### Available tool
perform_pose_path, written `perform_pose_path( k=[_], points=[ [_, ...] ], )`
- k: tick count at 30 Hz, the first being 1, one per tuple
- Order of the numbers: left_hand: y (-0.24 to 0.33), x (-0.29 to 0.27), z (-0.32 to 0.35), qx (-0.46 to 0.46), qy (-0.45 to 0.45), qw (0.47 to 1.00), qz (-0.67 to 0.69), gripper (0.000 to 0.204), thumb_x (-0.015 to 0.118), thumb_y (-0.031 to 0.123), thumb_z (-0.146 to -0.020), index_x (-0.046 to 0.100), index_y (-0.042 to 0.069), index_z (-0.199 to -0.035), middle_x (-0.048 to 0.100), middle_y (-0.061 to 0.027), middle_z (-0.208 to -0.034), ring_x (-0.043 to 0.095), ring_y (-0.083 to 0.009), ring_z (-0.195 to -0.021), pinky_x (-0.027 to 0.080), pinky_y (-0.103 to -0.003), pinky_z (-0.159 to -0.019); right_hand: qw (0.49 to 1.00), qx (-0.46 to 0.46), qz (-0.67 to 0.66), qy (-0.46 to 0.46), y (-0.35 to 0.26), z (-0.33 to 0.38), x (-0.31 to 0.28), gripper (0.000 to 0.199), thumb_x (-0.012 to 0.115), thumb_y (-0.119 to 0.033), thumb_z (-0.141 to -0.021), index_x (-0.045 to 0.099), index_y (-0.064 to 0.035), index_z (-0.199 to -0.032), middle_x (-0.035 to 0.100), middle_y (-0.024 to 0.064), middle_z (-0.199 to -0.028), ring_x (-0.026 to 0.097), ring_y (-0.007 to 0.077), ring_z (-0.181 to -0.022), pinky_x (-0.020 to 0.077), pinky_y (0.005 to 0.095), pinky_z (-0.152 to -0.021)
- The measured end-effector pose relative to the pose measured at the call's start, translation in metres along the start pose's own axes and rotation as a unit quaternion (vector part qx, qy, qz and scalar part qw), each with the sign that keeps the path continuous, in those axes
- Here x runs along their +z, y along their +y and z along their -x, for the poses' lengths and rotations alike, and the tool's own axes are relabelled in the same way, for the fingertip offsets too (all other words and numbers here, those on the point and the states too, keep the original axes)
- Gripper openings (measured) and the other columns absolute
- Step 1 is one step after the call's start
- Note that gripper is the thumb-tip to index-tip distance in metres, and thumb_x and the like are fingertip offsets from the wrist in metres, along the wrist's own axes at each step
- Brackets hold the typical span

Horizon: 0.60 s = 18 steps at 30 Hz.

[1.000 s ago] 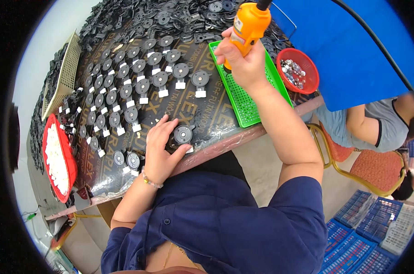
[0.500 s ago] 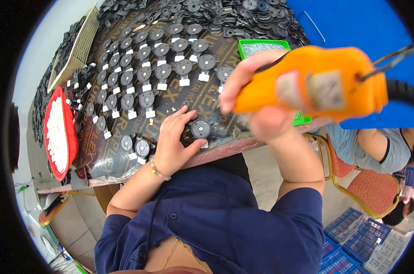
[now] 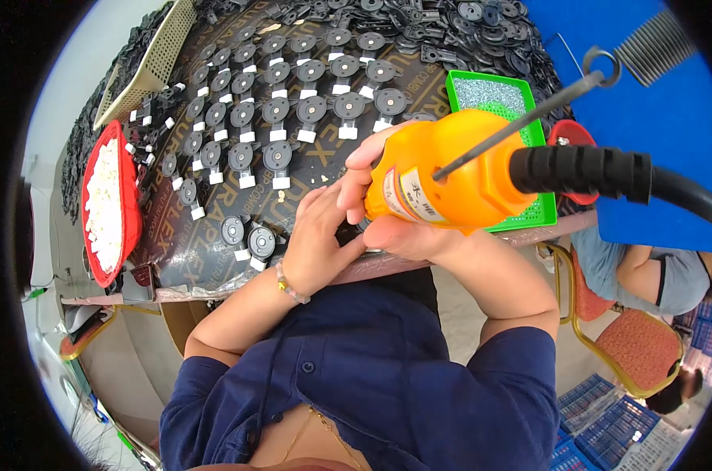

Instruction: Manually assemble small circular components onto plastic bases and secure them using an electric screwdriver.

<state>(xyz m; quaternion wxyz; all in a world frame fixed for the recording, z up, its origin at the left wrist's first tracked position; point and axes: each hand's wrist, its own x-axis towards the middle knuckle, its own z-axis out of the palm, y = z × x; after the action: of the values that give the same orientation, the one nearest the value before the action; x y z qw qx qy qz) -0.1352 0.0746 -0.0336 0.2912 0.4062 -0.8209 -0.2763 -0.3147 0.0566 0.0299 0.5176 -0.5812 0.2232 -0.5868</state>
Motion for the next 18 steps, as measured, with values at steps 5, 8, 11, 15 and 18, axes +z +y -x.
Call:
perform_pose_path(
  k=[5, 8, 11, 15, 18],
  points=[
    [-0.0004, -0.0003, 0.0018, 0.001, 0.005, 1.0, -0.007, 0.049, 0.082, 0.023, -0.078, 0.063, 0.008, -0.121, 0.066, -0.0082, -0.117, 0.051, -0.0307, -0.134, 0.033, -0.047, -0.11, 0.999, -0.02, 0.02, -0.02, 0.0012, -0.0006, -0.0006, 0.075, 0.073, -0.065, -0.078, 0.046, -0.0045, -0.113, 0.065, 0.0123, -0.08, 0.064, 0.0183, -0.064, 0.0549, 0.0292, -0.061],
    [-0.0018, 0.0, 0.0018, 0.007, 0.005, 1.0, -0.012, 0.05, 0.082, 0.023, -0.077, 0.063, 0.009, -0.121, 0.066, -0.0081, -0.116, 0.051, -0.0305, -0.134, 0.033, -0.047, -0.11, 1.0, -0.024, 0.013, -0.012, 0.0026, 0.0001, -0.0009, 0.075, 0.073, -0.065, -0.078, 0.046, -0.005, -0.113, 0.065, 0.0118, -0.08, 0.064, 0.0182, -0.064, 0.0548, 0.0292, -0.061],
    [-0.0019, 0.0007, 0.0, 0.009, 0.006, 1.0, -0.01, 0.05, 0.082, 0.023, -0.077, 0.063, 0.009, -0.12, 0.066, -0.0079, -0.116, 0.051, -0.0304, -0.133, 0.034, -0.046, -0.109, 1.0, -0.019, 0.011, -0.014, 0.0056, -0.0007, -0.0028, 0.073, 0.075, -0.062, -0.078, 0.047, -0.0046, -0.112, 0.065, 0.0123, -0.081, 0.064, 0.0183, -0.065, 0.0553, 0.0286, -0.062],
    [-0.0034, 0.0014, 0.0008, 0.014, 0.019, 1.0, -0.001, 0.048, 0.083, 0.023, -0.076, 0.063, 0.009, -0.117, 0.066, -0.0072, -0.114, 0.052, -0.03, -0.133, 0.035, -0.046, -0.107, 0.999, 0.006, 0.004, -0.048, 0.004, -0.0024, -0.0036, 0.067, 0.081, -0.054, -0.078, 0.048, -0.0042, -0.108, 0.066, 0.0142, -0.082, 0.065, 0.0187, -0.066, 0.0564, 0.0283, -0.062],
    [-0.0019, 0.002, -0.0003, 0.006, 0.018, 1.0, 0.001, 0.046, 0.083, 0.023, -0.075, 0.063, 0.009, -0.115, 0.066, -0.0066, -0.113, 0.052, -0.0297, -0.132, 0.036, -0.046, -0.106, 0.998, 0.047, -0.011, -0.031, 0.0033, -0.0003, 0.0037, 0.064, 0.082, -0.051, -0.078, 0.048, -0.0042, -0.106, 0.066, 0.015, -0.082, 0.066, 0.0195, -0.067, 0.0566, 0.0285, -0.062]
  ],
)
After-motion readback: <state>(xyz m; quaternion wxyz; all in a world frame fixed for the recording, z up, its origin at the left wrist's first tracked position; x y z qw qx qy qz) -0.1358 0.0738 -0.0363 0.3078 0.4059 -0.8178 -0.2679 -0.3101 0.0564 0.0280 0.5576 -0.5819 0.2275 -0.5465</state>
